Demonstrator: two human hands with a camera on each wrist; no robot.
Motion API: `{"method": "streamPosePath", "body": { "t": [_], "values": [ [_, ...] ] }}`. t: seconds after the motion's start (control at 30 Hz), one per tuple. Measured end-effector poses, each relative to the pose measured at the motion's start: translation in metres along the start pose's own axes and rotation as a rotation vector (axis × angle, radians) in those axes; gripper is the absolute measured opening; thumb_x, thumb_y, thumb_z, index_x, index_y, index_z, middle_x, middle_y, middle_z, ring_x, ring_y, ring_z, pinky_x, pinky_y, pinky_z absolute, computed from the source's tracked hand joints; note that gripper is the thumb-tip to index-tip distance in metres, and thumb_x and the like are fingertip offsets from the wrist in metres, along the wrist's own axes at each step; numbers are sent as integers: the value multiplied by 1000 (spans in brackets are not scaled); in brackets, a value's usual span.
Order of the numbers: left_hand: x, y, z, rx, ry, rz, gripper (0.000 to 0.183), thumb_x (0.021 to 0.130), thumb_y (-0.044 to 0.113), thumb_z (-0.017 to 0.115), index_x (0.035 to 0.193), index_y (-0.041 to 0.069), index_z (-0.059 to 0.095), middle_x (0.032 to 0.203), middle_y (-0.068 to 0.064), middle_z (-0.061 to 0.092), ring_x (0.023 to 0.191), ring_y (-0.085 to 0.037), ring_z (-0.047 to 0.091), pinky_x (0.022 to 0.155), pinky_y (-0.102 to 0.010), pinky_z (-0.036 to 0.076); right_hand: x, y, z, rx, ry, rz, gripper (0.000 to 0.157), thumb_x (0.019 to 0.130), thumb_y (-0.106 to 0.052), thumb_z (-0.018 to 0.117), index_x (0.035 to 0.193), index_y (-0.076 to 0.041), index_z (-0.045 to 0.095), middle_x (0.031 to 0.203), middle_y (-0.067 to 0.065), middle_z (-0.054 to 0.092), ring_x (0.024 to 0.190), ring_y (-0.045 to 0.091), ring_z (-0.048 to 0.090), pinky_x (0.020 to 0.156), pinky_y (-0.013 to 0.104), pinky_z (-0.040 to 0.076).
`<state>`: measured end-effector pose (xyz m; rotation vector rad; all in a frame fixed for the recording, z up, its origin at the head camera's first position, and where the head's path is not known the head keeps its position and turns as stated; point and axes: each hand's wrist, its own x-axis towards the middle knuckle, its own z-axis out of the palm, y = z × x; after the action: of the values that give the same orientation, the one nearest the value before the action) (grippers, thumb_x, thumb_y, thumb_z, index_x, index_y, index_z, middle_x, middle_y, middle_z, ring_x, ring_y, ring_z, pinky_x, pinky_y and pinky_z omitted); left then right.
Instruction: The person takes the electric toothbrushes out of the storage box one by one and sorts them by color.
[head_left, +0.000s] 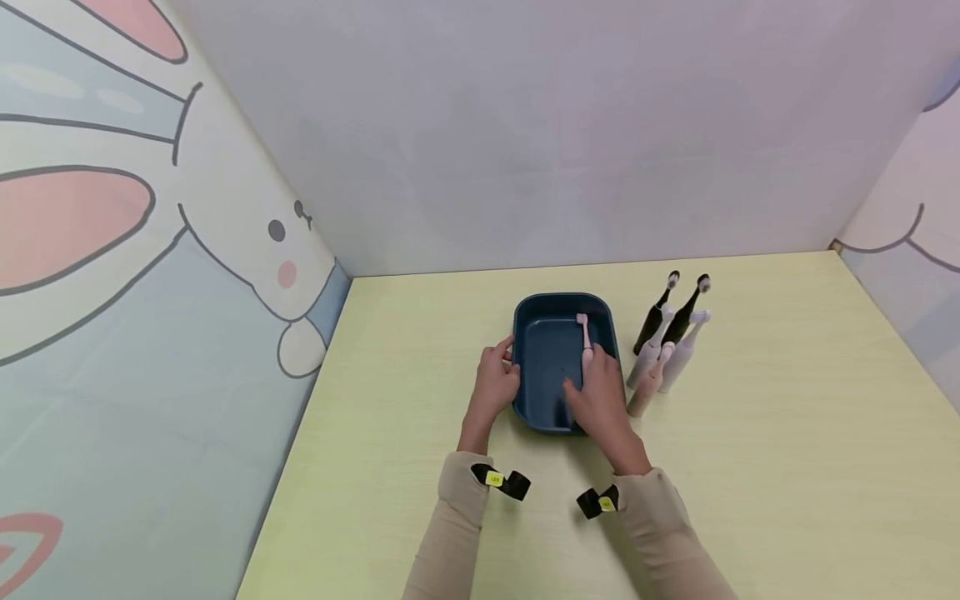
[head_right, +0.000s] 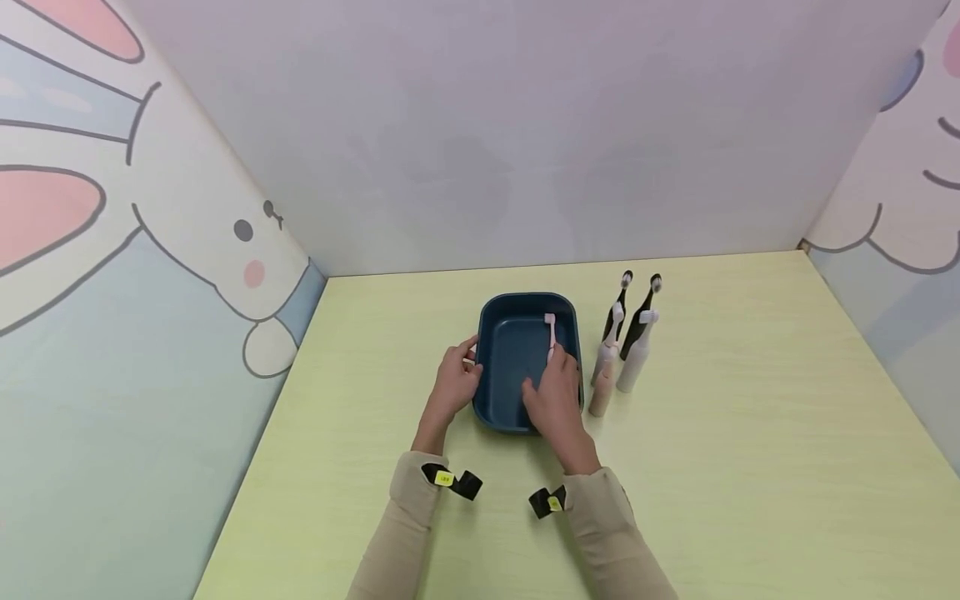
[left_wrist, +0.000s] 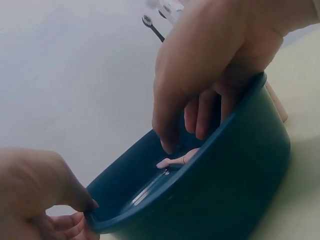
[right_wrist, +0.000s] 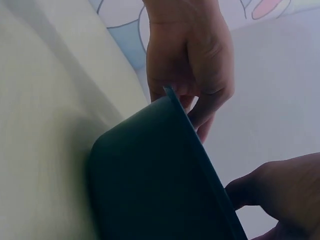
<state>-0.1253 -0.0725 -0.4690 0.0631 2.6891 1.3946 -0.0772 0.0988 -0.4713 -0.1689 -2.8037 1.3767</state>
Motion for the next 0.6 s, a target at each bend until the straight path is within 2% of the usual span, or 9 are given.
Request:
{"method": "streamPosePath", "body": {
  "t": [0.17, 0.3, 0.43, 0.6],
  "values": [
    [0, 1, -1, 8, -1, -3, 51, 91, 2, 51, 142, 7, 45, 106, -11, 48, 79, -15, 50, 75, -30, 44, 10, 0, 3, -51, -61, 66, 75, 89, -14, 57, 145, 8, 14, 139, 37, 28, 124, 48, 36, 101, 57, 33],
    [0, 2, -2, 6, -5, -2, 51, 91, 2, 51, 142, 6, 45, 106, -11, 48, 79, -15, 51, 74, -29, 44, 17, 2, 6, -102, -87, 89, 68, 87, -11, 58, 140, 9, 19, 126, 34, 38, 110, 45, 44, 93, 55, 37],
    [0, 3, -2, 10, -7, 1, 51, 92, 2, 51, 142, 6, 45, 106, -11, 48, 79, -16, 50, 74, -29, 44, 23, 3, 9, -163, -93, 109, 61, 86, -10, 58, 134, 9, 26, 119, 31, 42, 106, 42, 45, 90, 52, 39],
    [-1, 3, -3, 9, -6, -8, 51, 92, 3, 51, 143, 7, 44, 107, -11, 48, 79, -15, 50, 73, -29, 43, 28, 2, 12, -233, -99, 126, 49, 87, -11, 57, 126, 10, 35, 110, 27, 45, 97, 38, 49, 81, 49, 44]
  ]
}}
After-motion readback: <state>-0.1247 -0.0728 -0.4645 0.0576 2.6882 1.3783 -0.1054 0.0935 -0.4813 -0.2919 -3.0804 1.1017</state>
